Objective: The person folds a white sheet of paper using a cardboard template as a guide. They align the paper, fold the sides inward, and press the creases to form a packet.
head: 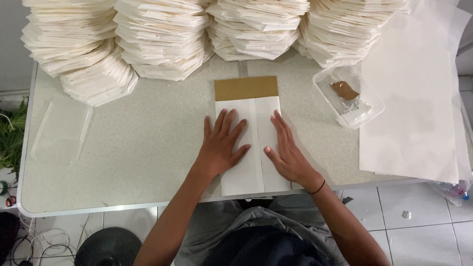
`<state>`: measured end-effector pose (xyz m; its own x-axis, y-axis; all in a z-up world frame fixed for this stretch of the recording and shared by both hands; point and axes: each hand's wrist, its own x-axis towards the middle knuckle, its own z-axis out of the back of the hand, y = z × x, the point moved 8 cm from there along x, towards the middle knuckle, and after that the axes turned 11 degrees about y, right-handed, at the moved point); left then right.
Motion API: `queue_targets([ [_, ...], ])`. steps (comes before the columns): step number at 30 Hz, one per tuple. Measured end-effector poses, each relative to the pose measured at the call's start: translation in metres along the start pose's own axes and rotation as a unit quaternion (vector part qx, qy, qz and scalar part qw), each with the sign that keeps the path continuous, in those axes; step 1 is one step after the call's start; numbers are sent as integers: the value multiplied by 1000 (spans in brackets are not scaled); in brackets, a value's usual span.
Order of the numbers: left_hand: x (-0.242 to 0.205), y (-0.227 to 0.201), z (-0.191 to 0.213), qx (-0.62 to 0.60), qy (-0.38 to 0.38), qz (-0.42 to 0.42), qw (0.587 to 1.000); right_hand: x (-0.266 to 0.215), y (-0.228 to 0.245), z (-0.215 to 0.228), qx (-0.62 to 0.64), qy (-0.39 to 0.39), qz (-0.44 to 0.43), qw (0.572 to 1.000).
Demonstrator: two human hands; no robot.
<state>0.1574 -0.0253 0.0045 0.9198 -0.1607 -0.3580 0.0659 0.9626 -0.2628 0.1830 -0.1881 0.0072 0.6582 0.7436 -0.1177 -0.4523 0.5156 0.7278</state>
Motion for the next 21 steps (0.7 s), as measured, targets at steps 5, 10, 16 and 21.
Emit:
queue_targets([
  [5,-2,-1,0,-17,-16,-30,999,17,-4,27,-27,-21,-49,998],
  [10,-5,-1,4,-31,-30,-42,998,37,-22,34,-3,6,-64,998],
  [16,-1,0,-1,-37,-19,-41,998,53,-44,34,3,-3,-50,999],
  [21,-3,-3,3,-35,-16,-41,998,56,-34,27,17,-24,-15,999],
])
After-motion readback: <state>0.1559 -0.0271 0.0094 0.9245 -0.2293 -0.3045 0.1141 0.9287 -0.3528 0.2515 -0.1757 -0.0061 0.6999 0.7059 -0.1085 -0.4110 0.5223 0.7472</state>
